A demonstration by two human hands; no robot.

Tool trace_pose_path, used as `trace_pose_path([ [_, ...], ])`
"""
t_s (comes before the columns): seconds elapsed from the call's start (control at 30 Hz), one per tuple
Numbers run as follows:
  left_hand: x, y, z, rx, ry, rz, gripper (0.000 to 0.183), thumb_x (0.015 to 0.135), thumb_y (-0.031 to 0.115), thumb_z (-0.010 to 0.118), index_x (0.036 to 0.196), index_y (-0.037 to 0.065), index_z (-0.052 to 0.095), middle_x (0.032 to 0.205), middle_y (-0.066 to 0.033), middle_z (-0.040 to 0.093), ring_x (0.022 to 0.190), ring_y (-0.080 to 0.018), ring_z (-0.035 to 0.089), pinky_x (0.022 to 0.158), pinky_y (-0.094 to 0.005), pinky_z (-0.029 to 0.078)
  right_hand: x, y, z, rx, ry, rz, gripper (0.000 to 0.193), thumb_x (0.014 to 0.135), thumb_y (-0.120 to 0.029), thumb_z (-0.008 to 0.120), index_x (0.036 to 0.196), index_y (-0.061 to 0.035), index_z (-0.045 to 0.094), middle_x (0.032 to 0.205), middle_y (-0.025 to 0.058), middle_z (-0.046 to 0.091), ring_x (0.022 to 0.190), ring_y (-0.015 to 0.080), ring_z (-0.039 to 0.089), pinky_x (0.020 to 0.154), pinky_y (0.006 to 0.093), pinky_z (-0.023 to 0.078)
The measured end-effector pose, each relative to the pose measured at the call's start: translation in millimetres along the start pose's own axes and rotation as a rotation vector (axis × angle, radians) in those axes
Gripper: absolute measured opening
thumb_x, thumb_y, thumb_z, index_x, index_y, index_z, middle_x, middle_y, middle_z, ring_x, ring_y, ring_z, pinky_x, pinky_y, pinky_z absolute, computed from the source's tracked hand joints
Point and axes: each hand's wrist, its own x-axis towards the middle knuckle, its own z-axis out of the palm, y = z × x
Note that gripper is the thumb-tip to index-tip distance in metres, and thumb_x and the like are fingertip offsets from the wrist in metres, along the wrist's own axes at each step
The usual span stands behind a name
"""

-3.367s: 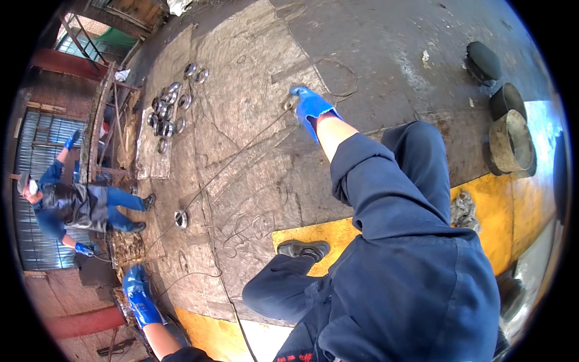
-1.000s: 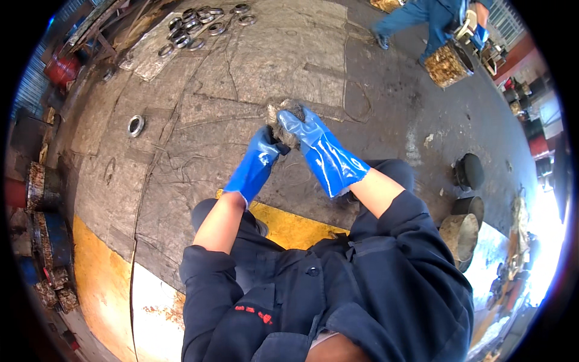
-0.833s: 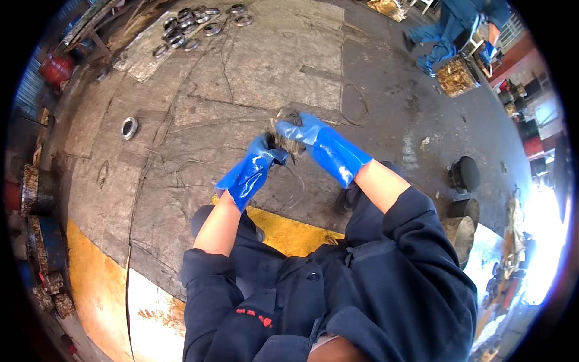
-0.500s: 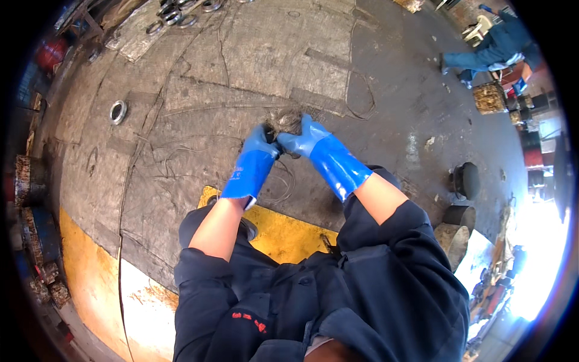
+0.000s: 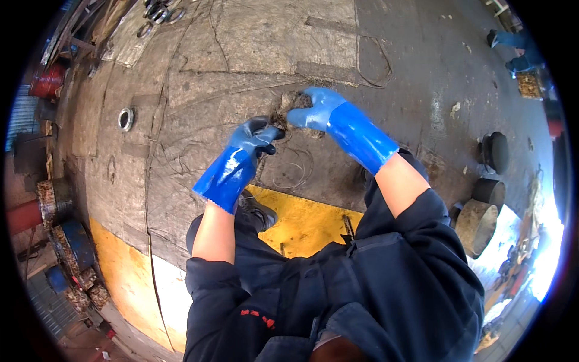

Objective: The person cleans a tangled bundle of metal wire using a fibrous pad while wearing blue protective gloves.

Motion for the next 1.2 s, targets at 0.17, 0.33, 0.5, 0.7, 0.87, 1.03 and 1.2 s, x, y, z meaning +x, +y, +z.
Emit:
trace_pose_path([
  [0.17, 3, -10, 5, 0.044, -0.015, 0.084, 0.046, 0.099, 0.025, 0.066, 0.132, -0.006, 0.056, 0.107, -0.0135, 0.074, 0.078, -0.0167, 0.067, 0.069, -0.0275, 0.051, -3, -14, 1, -0.306, -0.182, -0.088, 0.054, 0.084, -0.044, 0.069, 0.124, -0.0091, 0.067, 0.120, 0.0186, 0.070, 0.110, 0.0361, 0.067, 0.093, 0.0440, 0.054],
  [0.33, 32, -54, -22, 0.100, 0.277, 0.261, 0.027, 0.104, 0.017, 0.059, 0.123, -0.001, 0.062, 0.096, -0.0090, 0.073, 0.076, -0.0143, 0.065, 0.073, -0.0291, 0.054, -44, -28, 37, -0.125, -0.416, -0.623, 0.052, 0.083, -0.040, 0.075, 0.123, -0.0073, 0.066, 0.118, 0.0200, 0.068, 0.107, 0.0387, 0.066, 0.094, 0.0452, 0.053],
  [0.5, 33, -80, -58, 0.039, 0.342, 0.275, 0.031, 0.101, 0.019, 0.063, 0.126, -0.001, 0.061, 0.094, -0.0051, 0.071, 0.071, -0.0105, 0.062, 0.063, -0.0260, 0.048, -54, -36, 3, 0.295, -0.377, -0.447, 0.055, 0.085, -0.041, 0.077, 0.125, -0.0042, 0.066, 0.117, 0.0154, 0.071, 0.106, 0.0300, 0.069, 0.092, 0.0414, 0.055],
  [0.7, 11, -45, -45, -0.050, 0.339, 0.099, 0.041, 0.100, 0.029, 0.064, 0.128, 0.000, 0.061, 0.102, -0.0098, 0.074, 0.069, -0.0129, 0.061, 0.063, -0.0246, 0.046, 18, 80, -60, 1.542, 0.493, -0.206, 0.034, 0.086, -0.015, 0.080, 0.115, -0.0013, 0.069, 0.107, 0.0150, 0.072, 0.092, 0.0203, 0.072, 0.073, 0.0329, 0.063],
  [0.87, 5, -39, -54, -0.159, 0.281, -0.012, 0.042, 0.101, 0.036, 0.062, 0.126, 0.003, 0.067, 0.077, -0.0077, 0.070, 0.057, -0.0119, 0.057, 0.054, -0.0222, 0.042, -6, 67, -72, 1.257, 0.299, -0.175, 0.036, 0.093, -0.023, 0.075, 0.119, 0.0012, 0.065, 0.106, 0.0168, 0.071, 0.080, 0.0229, 0.072, 0.067, 0.0341, 0.063],
  [1.03, -6, -9, -24, 0.052, 0.221, 0.229, 0.041, 0.104, 0.038, 0.056, 0.125, 0.004, 0.069, 0.066, 0.0007, 0.064, 0.054, -0.0064, 0.054, 0.050, -0.0218, 0.030, 18, 65, -3, 1.625, -0.540, 0.078, 0.034, 0.099, -0.031, 0.066, 0.115, -0.0013, 0.069, 0.091, 0.0113, 0.073, 0.068, 0.0175, 0.066, 0.056, 0.0336, 0.053],
  [1.2, -22, 1, -9, 0.084, 0.199, 0.308, 0.041, 0.102, 0.032, 0.060, 0.126, -0.001, 0.065, 0.070, -0.0047, 0.066, 0.054, -0.0107, 0.057, 0.050, -0.0239, 0.035, 16, 26, 28, 1.688, -0.440, 0.473, 0.026, 0.096, -0.026, 0.069, 0.114, -0.0078, 0.068, 0.103, 0.0087, 0.073, 0.086, 0.0234, 0.072, 0.082, 0.0420, 0.062],
])
